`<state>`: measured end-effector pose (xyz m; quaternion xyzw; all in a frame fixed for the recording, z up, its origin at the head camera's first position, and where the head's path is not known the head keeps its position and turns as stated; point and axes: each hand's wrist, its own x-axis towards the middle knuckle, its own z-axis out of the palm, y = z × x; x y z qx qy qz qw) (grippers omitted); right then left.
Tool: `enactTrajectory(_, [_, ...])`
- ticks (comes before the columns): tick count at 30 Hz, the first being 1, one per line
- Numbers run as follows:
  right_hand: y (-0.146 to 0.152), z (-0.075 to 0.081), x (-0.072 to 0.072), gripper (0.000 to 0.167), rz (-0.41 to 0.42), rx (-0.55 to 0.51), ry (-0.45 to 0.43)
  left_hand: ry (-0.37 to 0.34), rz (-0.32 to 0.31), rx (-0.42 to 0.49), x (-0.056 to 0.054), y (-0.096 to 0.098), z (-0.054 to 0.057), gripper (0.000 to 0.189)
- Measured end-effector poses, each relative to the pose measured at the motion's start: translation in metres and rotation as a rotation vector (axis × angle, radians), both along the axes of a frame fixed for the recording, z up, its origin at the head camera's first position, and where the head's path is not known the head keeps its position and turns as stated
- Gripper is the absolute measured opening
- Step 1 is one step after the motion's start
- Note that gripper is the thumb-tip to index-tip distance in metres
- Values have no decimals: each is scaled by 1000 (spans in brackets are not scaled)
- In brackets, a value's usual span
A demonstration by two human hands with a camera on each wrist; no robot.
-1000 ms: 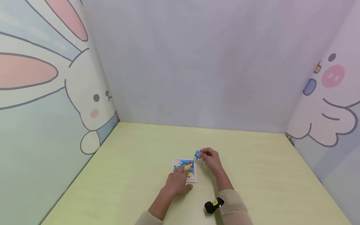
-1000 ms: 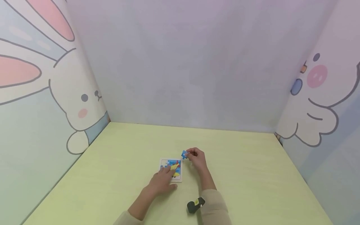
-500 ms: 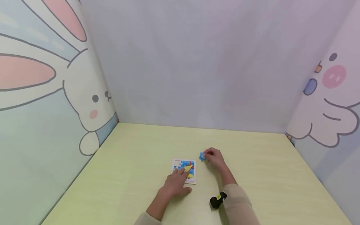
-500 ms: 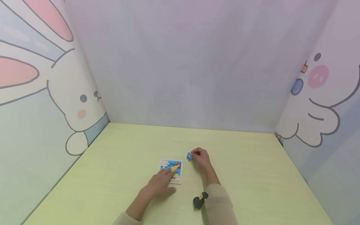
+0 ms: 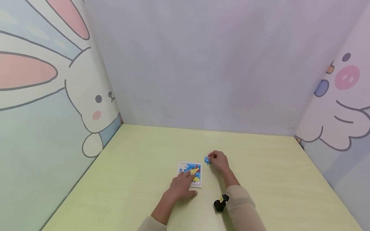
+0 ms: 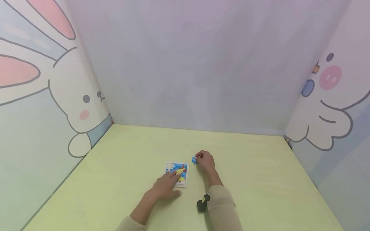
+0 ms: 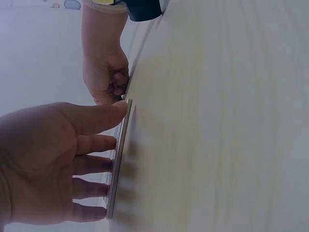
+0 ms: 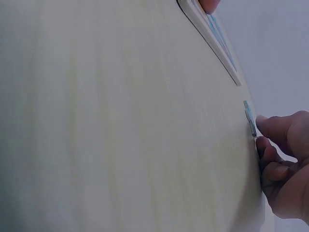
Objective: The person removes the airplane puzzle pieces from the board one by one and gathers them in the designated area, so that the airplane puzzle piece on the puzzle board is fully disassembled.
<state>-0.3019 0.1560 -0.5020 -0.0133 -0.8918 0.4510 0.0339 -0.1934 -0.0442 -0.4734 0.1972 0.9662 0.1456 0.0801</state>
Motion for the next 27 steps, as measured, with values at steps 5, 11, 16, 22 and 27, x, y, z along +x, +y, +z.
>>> enactTrajectory(5, [-1, 3, -1, 6, -18, -13, -7, 15, 7, 3, 0, 1, 3, 62])
enactTrajectory(11, [-5, 2, 6, 11, -26, -71, -7, 7, 6, -28, -1, 1, -1, 63])
enactTrajectory(16, [-7, 1, 14, 11, -68, -114, 38, 2, 0, -8, -1, 2, -2, 63])
enactTrajectory(22, [-12, 1, 26, 15, -28, -272, 52, 8, 0, -18, 0, 0, -1, 62])
enactTrajectory(27, [-19, 2, 33, 19, 32, -326, 66, 8, -10, -1, -2, -1, -3, 62])
